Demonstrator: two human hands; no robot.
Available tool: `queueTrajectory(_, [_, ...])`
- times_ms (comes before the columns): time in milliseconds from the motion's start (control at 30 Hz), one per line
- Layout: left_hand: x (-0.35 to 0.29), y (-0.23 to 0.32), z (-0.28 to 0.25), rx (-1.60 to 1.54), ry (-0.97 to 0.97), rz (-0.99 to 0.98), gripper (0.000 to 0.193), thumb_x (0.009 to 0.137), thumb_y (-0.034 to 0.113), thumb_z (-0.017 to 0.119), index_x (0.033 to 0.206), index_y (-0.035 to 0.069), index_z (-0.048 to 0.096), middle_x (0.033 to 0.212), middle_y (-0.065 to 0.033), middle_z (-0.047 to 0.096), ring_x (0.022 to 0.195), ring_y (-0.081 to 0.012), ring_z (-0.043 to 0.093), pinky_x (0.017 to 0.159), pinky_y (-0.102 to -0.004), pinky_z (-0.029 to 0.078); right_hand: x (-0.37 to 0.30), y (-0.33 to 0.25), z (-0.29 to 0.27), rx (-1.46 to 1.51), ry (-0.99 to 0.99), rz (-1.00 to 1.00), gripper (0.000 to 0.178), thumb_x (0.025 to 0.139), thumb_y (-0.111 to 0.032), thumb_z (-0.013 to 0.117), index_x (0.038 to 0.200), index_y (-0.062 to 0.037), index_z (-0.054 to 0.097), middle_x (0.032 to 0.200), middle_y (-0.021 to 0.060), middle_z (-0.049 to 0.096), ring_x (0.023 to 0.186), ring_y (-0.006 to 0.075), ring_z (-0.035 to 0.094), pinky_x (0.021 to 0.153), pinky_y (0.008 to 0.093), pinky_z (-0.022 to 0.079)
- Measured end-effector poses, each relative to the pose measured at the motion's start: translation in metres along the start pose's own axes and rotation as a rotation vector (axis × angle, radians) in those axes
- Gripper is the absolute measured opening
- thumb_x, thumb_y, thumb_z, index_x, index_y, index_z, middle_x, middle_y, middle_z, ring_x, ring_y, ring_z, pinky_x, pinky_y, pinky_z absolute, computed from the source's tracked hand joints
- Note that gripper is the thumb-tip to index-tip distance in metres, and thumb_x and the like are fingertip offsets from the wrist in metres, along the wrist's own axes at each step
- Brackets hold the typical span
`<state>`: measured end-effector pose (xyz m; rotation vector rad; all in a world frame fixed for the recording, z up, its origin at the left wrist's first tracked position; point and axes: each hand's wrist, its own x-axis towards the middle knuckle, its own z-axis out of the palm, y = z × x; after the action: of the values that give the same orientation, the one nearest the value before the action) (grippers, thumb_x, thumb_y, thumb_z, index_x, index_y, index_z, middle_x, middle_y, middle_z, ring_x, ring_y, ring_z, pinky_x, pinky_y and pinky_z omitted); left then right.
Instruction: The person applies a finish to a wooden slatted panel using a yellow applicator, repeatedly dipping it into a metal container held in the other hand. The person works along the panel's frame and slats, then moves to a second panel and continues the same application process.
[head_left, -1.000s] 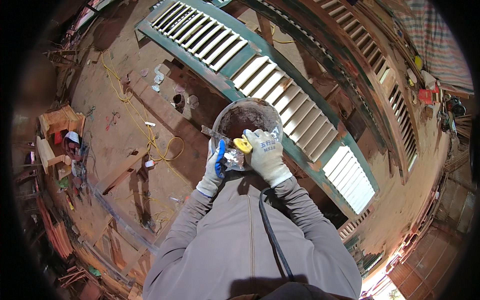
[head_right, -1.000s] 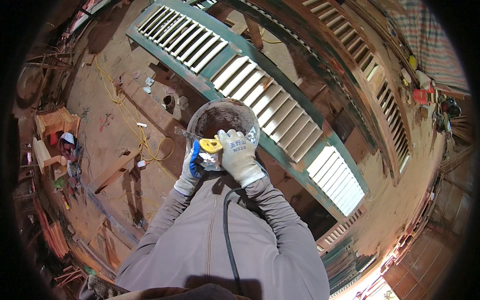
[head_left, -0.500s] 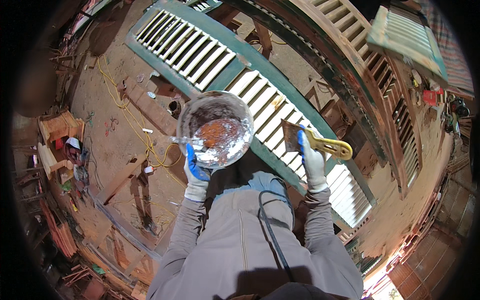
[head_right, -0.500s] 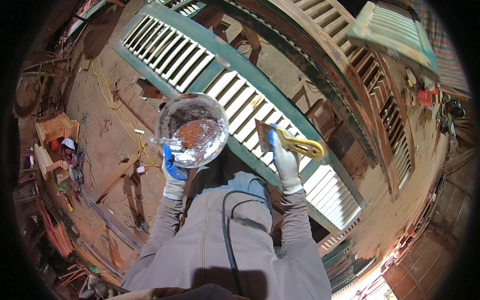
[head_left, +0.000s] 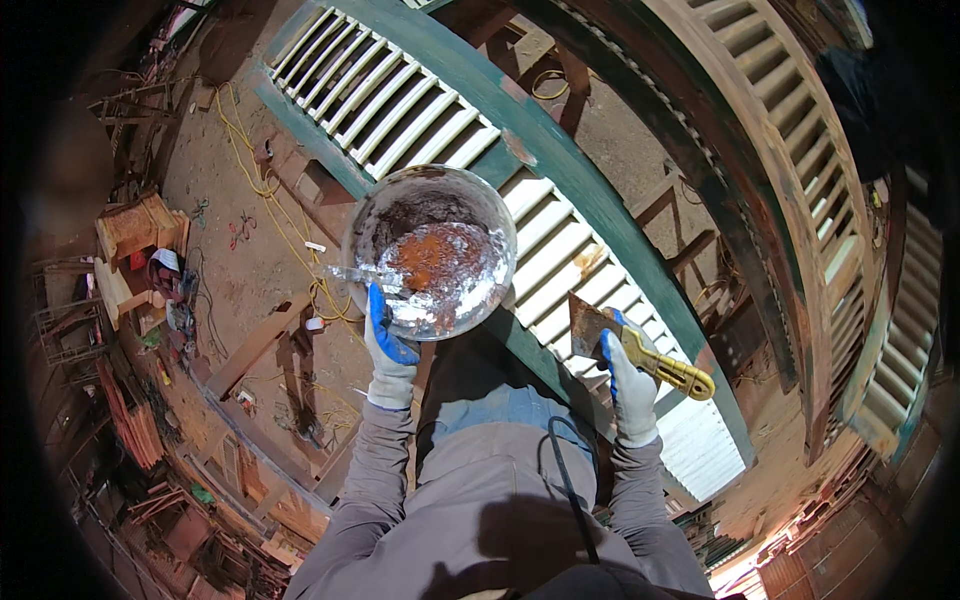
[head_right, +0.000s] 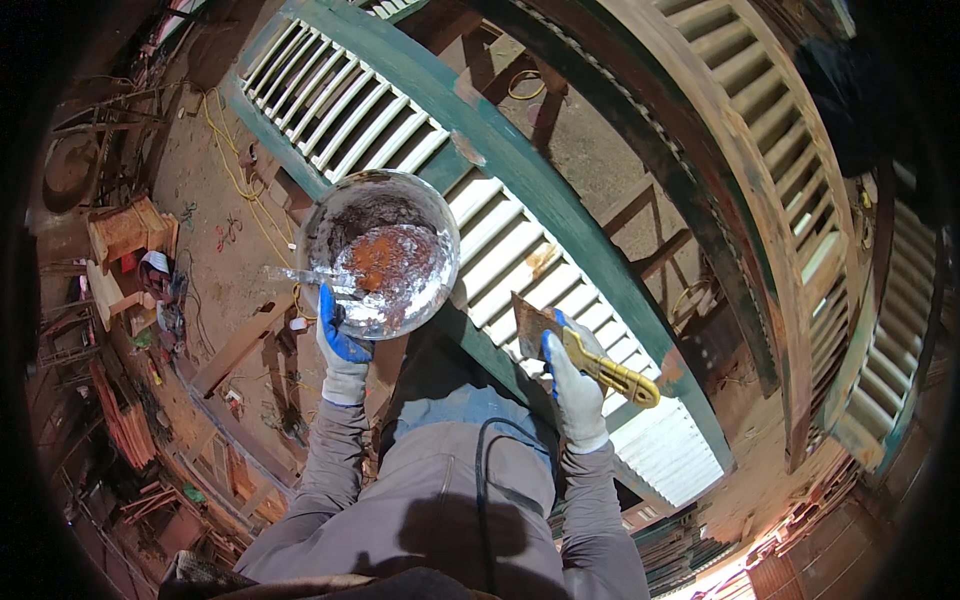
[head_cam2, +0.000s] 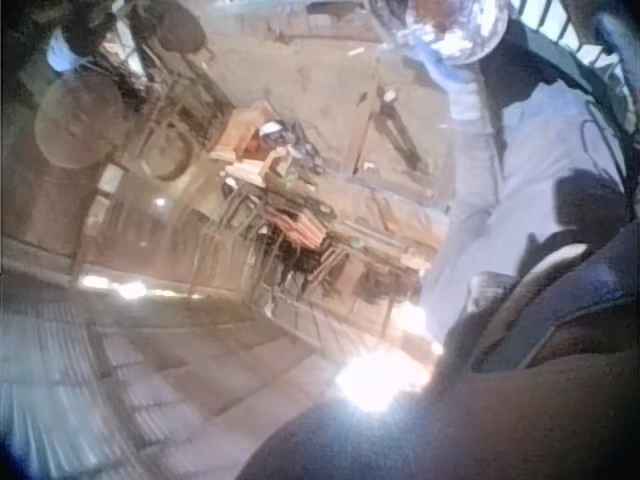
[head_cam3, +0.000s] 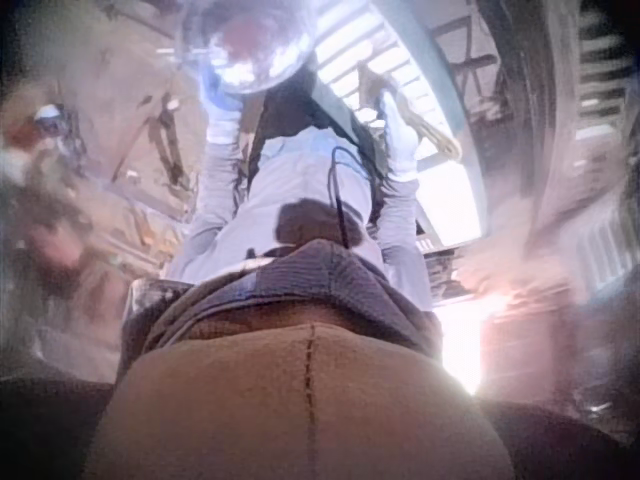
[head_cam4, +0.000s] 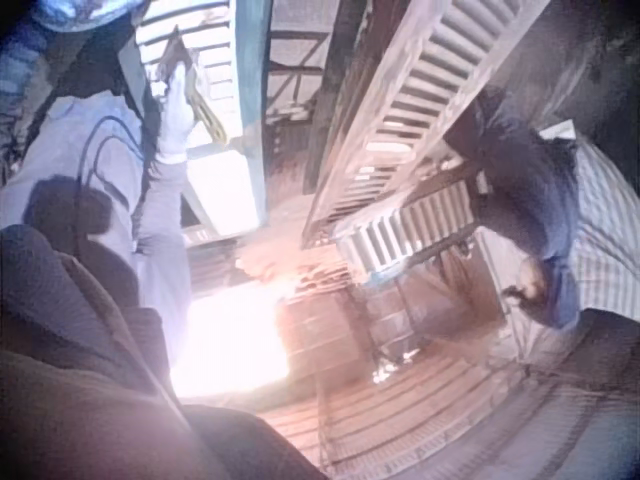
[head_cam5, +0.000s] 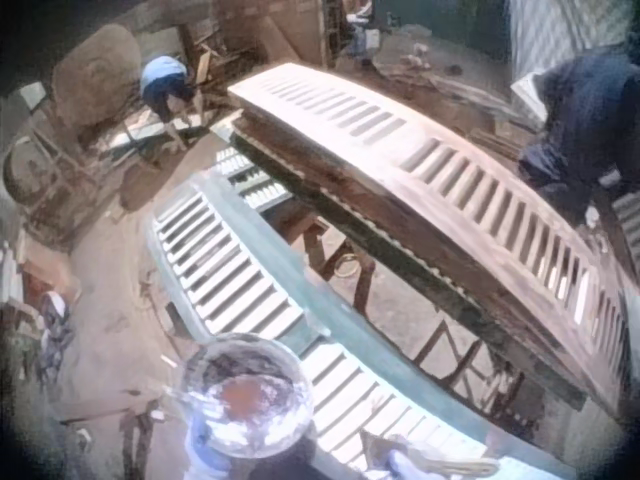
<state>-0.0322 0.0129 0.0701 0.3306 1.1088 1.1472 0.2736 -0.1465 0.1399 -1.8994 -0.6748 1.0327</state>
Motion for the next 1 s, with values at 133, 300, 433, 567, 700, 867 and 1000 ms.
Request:
queueTrajectory(133, [0.000, 0.005, -0.004, 0.338, -0.115, 0.134, 0.049, 0.112, 0.026, 0.037, 0.156, 0.003, 0.037, 0.154, -0.0127, 0.045, 0.138, -0.0268, 0.049, 0.116, -0.0459, 0.041, 0.029, -0.055, 0.029, 0.101, -0.019, 0.103, 0.029, 0.098, -0.010, 0.067, 0.124, 0.0025, 0.066, 0.107, 0.0059, 0.068, 0.094, 0.0124, 0.064, 0.084, 0.0258, 0.052])
queueTrajectory(300, [0.000, 0.013, -0.015, 0.531, -0.232, 0.173, 0.050, 0.109, 0.012, 0.044, 0.156, 0.000, 0.035, 0.152, -0.0136, 0.046, 0.134, -0.0244, 0.051, 0.113, -0.0415, 0.042, 0.056, -0.095, 0.059, 0.012, -0.061, -0.031, 0.027, 0.094, -0.006, 0.070, 0.119, 0.0044, 0.070, 0.100, 0.0112, 0.071, 0.089, 0.0158, 0.067, 0.080, 0.0292, 0.054])
queueTrajectory(433, [0.010, 0.018, -0.036, 0.857, -0.308, 0.252, 0.050, 0.108, 0.009, 0.046, 0.156, -0.002, 0.035, 0.152, -0.0146, 0.047, 0.133, -0.0238, 0.051, 0.112, -0.0399, 0.041, 0.076, -0.129, 0.078, -0.023, -0.112, -0.029, 0.027, 0.096, -0.010, 0.069, 0.119, 0.0042, 0.068, 0.104, 0.0079, 0.069, 0.094, 0.0140, 0.064, 0.087, 0.0286, 0.052])
queueTrajectory(567, [0.025, 0.014, -0.040, 0.889, -0.278, 0.232, 0.047, 0.108, 0.008, 0.043, 0.152, -0.007, 0.038, 0.151, -0.0191, 0.049, 0.134, -0.0274, 0.052, 0.112, -0.0397, 0.042, 0.089, -0.129, 0.083, 0.024, -0.118, -0.005, 0.030, 0.094, -0.010, 0.069, 0.120, 0.0048, 0.068, 0.112, 0.0106, 0.070, 0.101, 0.0172, 0.065, 0.091, 0.0321, 0.052])
queueTrajectory(700, [0.034, 0.036, -0.011, 0.654, -0.277, 0.111, 0.049, 0.107, 0.008, 0.048, 0.153, -0.004, 0.037, 0.149, -0.0178, 0.049, 0.130, -0.0264, 0.055, 0.110, -0.0412, 0.045, 0.112, -0.125, 0.091, 0.203, 0.224, 0.180, 0.036, 0.098, -0.013, 0.066, 0.129, 0.0056, 0.062, 0.120, 0.0105, 0.068, 0.109, 0.0175, 0.063, 0.100, 0.0321, 0.049])
queueTrajectory(867, [0.035, 0.038, -0.009, 0.522, -0.247, 0.055, 0.049, 0.104, 0.005, 0.055, 0.150, -0.003, 0.041, 0.141, -0.0201, 0.056, 0.121, -0.0281, 0.062, 0.105, -0.0450, 0.051, 0.173, -0.020, 0.068, 0.392, 0.132, -0.175, 0.042, 0.102, -0.004, 0.056, 0.144, -0.0020, 0.052, 0.144, 0.0145, 0.055, 0.129, 0.0237, 0.057, 0.109, 0.0405, 0.048])
queueTrajectory(1000, [0.037, 0.037, -0.018, 0.844, -0.272, 0.189, 0.046, 0.107, 0.017, 0.051, 0.147, -0.005, 0.043, 0.139, -0.0193, 0.058, 0.120, -0.0278, 0.063, 0.102, -0.0443, 0.053, 0.221, -0.014, 0.081, 0.778, 0.140, 0.040, 0.043, 0.101, -0.011, 0.060, 0.144, -0.0077, 0.054, 0.146, 0.0146, 0.055, 0.132, 0.0298, 0.056, 0.109, 0.0582, 0.048])
